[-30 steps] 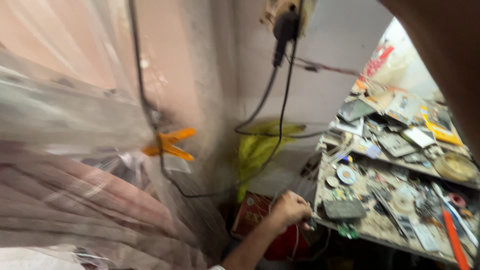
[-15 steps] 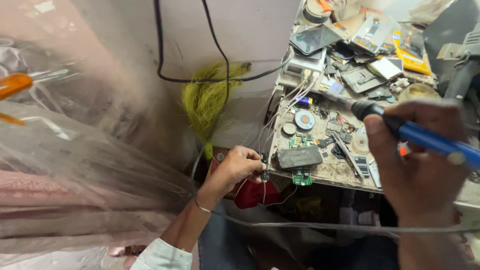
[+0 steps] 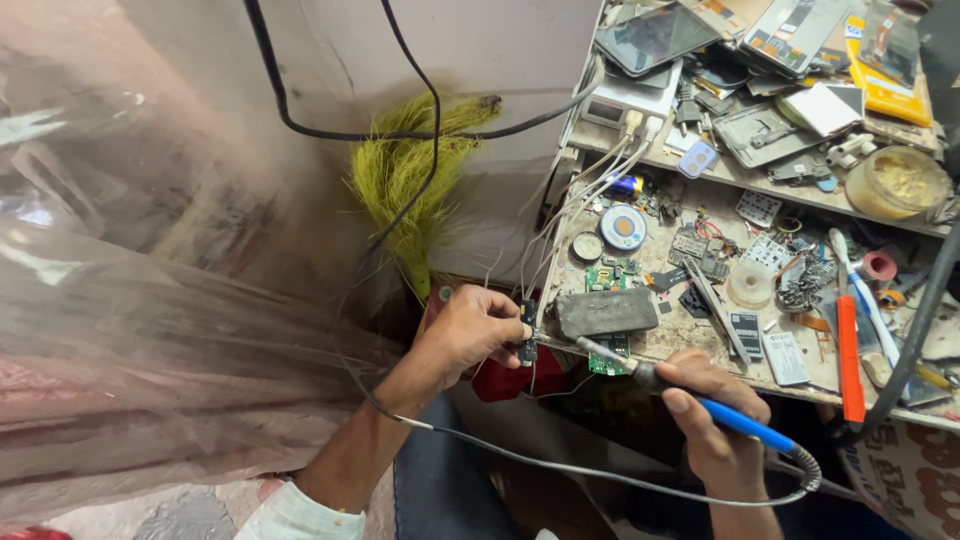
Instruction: The person is soldering electronic components onto a circuit board using a soldering iron and solder wire, frequently repositioning the board and the wire by hand on a cluttered workbench.
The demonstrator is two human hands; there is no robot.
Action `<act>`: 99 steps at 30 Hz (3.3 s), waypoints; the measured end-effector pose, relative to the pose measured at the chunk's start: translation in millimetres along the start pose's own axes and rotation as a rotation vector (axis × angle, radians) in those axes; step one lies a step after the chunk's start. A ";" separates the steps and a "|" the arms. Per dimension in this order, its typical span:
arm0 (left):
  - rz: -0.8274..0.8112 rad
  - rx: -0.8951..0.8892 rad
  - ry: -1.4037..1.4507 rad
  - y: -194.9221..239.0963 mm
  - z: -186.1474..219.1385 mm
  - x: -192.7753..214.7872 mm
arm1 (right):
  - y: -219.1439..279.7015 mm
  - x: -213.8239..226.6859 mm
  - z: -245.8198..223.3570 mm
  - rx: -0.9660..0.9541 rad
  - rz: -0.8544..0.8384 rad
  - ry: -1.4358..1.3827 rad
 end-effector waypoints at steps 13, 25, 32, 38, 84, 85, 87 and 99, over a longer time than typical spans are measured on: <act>0.028 0.082 -0.016 4.3 6.9 -0.8 | -41.5 0.9 -15.2 0.076 0.297 0.601; 0.021 0.134 0.022 -0.9 1.0 1.2 | -62.1 -23.6 2.7 0.145 0.321 0.741; 0.010 0.129 0.040 0.0 2.4 0.8 | -64.8 -26.1 -0.9 0.207 0.262 0.804; 0.027 0.140 0.020 2.0 5.7 0.4 | -66.7 -27.7 -1.1 0.187 0.263 0.777; 0.017 0.043 -0.005 3.1 5.8 -0.9 | -24.0 -31.0 -7.3 0.145 -0.206 0.399; 0.017 0.041 -0.005 3.4 6.0 -0.9 | -24.0 -30.9 -7.4 0.147 -0.205 0.404; 0.033 0.043 -0.008 3.6 6.3 -1.4 | -24.7 -30.6 -7.2 0.172 -0.215 0.404; 0.058 0.017 -0.034 5.2 7.5 -3.2 | -24.0 -28.0 -8.9 0.164 -0.181 0.369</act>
Point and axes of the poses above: each hand's wrist, its own y-axis away from the middle knuckle, its own x-axis out of the back of the hand, z = x × y, the point moved 2 cm from there along -y, towards the middle knuckle, and after that the axes turned 8 degrees about x, right-handed, at the moved point
